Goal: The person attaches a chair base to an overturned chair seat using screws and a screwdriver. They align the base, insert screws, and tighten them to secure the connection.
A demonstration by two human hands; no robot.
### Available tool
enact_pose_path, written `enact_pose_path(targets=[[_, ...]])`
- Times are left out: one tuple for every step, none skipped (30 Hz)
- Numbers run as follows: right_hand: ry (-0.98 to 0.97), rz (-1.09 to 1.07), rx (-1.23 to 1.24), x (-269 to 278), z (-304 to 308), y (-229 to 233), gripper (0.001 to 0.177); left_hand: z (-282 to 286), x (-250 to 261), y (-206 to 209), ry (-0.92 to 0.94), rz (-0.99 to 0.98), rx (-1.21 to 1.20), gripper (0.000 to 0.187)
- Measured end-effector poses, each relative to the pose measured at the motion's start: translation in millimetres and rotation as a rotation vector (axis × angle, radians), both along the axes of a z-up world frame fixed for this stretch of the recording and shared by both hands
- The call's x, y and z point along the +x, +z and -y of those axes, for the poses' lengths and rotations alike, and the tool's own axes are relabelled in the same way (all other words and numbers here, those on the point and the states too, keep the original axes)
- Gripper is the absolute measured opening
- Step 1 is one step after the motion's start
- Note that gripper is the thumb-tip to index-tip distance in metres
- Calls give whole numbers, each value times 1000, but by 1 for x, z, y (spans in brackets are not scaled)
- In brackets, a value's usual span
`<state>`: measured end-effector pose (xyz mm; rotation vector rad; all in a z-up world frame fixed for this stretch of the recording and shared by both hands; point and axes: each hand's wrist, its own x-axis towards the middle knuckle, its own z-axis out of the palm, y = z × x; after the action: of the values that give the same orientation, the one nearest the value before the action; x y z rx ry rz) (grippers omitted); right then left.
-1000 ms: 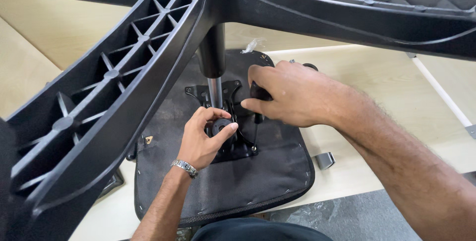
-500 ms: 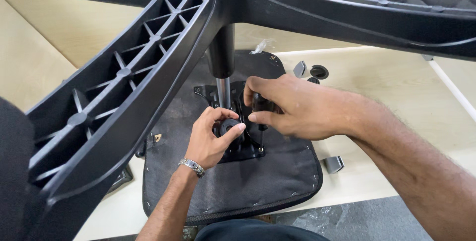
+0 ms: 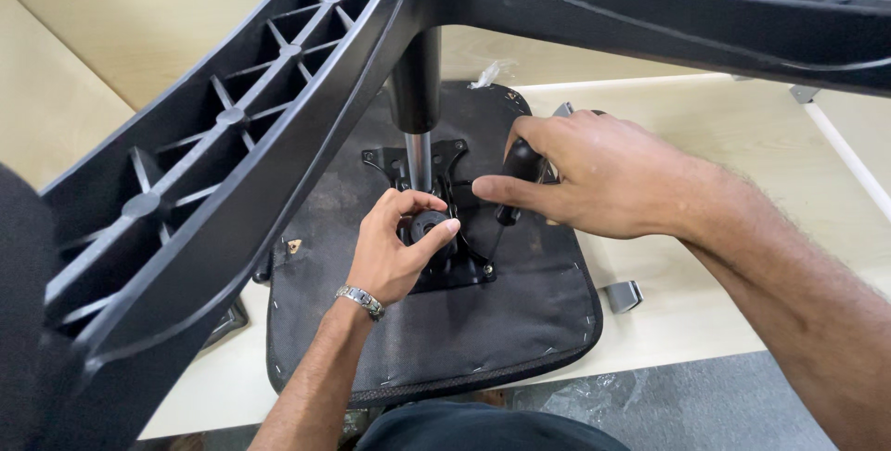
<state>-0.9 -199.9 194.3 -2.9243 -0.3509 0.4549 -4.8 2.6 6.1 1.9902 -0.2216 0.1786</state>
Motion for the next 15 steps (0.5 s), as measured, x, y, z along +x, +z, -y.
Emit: enact_pose_path(targets=[[-5,3,0,0,0,0,58,0,0,0,-1,-16,-2,28],[14,5,24,0,1,0,54,0,1,0,-1,-32,-3,28],[32,7,48,1,2,0,51,0,1,0,-1,-47,-4,28],[51,9,72,2,2,-1,47,-1,0,0,-4,-38,-10,28],[49,2,72,2,2,-1,46,-1,0,-1,-7,-30,-16,28],[47,-5,71,2,2,-2,44,-2,0,-1,-8,-20,-23,28],[46,-12,71,2,2,-2,43,-2,-1,-1,-8,-13,-28,28],[73,29,97,2,2,-3,42,-3,-1,-1,-9,-5,-32,28],[99,70,123,2,2,-4,41,-3,-2,-1,-9,2,-37,28],[126,111,150,2,2,-6,41,-3,-2,-2,-7,6,-31,28],[115,81,196,1,1,-7,38,-3,-3,-2,-4,10,-26,28],[104,50,243,0,1,-9,36,-3,-3,-2,-1,14,-20,28],[93,20,288,0,1,-11,34,-4,-3,-2,-3,14,-26,28],[178,100,327,-1,0,-14,32,-5,-3,-3,-3,11,-33,28],[263,180,366,-2,-1,-17,30,-5,-3,-4,-3,7,-41,28]])
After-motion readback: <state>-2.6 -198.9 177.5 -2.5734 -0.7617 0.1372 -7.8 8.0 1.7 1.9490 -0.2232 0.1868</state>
